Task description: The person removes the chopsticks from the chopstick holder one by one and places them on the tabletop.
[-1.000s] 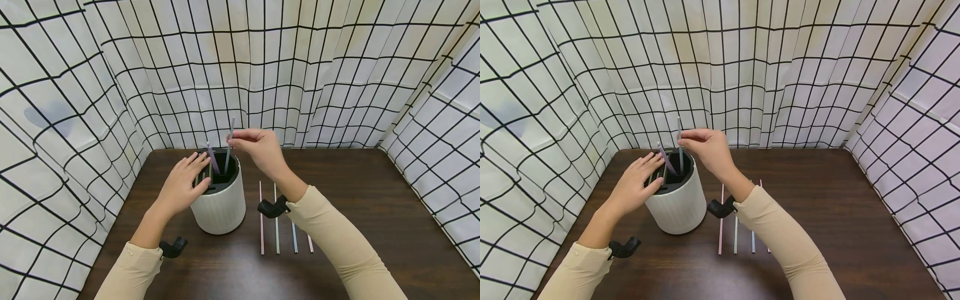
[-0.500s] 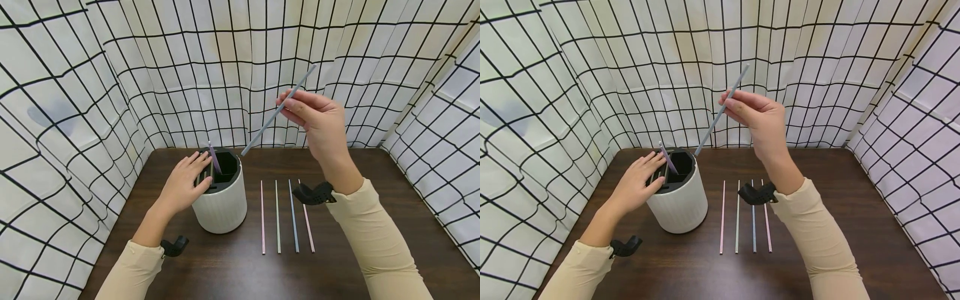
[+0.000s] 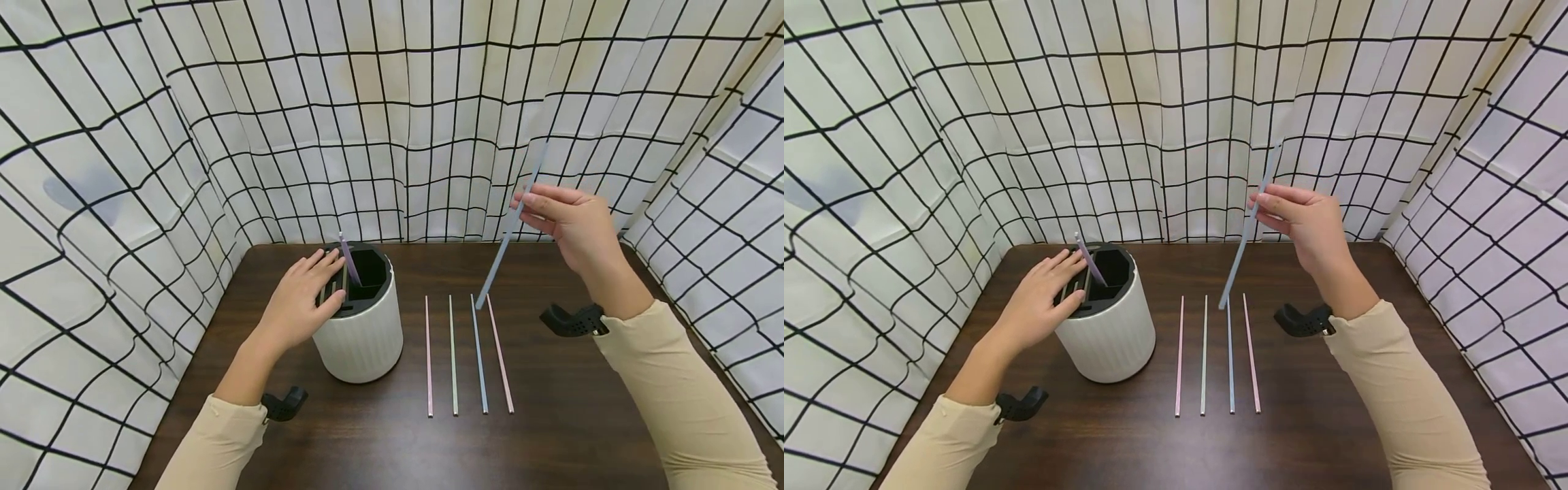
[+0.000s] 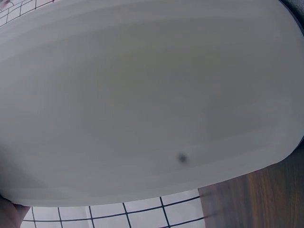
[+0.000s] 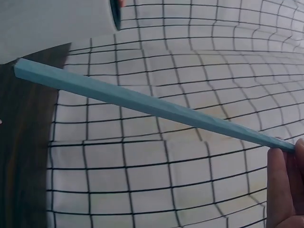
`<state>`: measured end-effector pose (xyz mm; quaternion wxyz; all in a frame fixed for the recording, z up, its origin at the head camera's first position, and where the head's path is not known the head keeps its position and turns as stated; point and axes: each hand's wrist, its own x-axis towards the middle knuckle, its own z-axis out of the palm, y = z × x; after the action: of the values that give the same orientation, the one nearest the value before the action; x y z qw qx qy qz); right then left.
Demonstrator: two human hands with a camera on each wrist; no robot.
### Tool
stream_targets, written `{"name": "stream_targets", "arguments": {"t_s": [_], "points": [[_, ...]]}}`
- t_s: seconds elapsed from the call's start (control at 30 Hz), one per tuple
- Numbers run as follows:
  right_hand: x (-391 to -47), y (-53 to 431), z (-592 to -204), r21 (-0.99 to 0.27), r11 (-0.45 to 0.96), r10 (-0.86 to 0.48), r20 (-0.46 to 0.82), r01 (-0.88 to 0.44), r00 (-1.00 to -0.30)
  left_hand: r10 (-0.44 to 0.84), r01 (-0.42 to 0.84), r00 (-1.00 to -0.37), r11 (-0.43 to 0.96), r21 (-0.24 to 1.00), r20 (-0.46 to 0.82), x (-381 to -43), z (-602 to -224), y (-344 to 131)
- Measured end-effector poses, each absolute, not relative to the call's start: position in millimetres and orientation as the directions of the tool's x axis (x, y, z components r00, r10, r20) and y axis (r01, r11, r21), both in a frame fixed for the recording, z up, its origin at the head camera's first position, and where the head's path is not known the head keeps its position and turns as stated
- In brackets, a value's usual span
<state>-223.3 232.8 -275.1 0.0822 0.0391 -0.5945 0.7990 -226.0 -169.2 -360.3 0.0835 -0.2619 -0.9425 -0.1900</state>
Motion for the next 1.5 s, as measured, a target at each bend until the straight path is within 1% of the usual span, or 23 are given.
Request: {"name": "stream_targets", "arguments": {"t_s": [0.2, 0.37, 0.47, 0.6, 0.73, 1.2, 1.5], "points": [[-228.5, 255.4, -318.3, -0.984, -0.179, -0.027, -0.017, 0.021, -0.999, 0.453, 0.512, -0.858, 0.796, 0.322, 0.243, -224.5, -360.1, -170.1], [-231.5, 270.8, -356.0, -0.986, -0.075, -0.035, -0.145, 0.147, -0.989, 0.456, 0.515, -0.856, 0.795, 0.320, 0.245, -224.6, -360.0, -169.9], [-234.9, 279.9, -376.5, -0.981, 0.000, -0.044, -0.195, 0.195, -0.980, 0.457, 0.517, -0.855, 0.795, 0.318, 0.247, -225.0, -360.5, -169.8], [-240.5, 289.7, -400.9, -0.965, 0.037, -0.067, -0.261, 0.259, -0.963, 0.456, 0.517, -0.854, 0.795, 0.316, 0.249, -225.6, -361.5, -170.1], [-244.6, 296.2, -421.1, -0.941, 0.023, -0.086, -0.337, 0.337, -0.937, 0.455, 0.516, -0.855, 0.795, 0.320, 0.247, -225.5, -362.2, -170.2], [-251.9, 296.1, -471.6, -0.912, 0.059, -0.079, -0.409, 0.405, -0.909, 0.456, 0.518, -0.853, 0.793, 0.319, 0.253, -224.9, -360.9, -169.2], [-253.6, 290.8, -486.8, -0.877, 0.077, -0.037, -0.478, 0.474, -0.878, 0.455, 0.517, -0.854, 0.796, 0.316, 0.251, -224.4, -360.8, -169.5]]}}
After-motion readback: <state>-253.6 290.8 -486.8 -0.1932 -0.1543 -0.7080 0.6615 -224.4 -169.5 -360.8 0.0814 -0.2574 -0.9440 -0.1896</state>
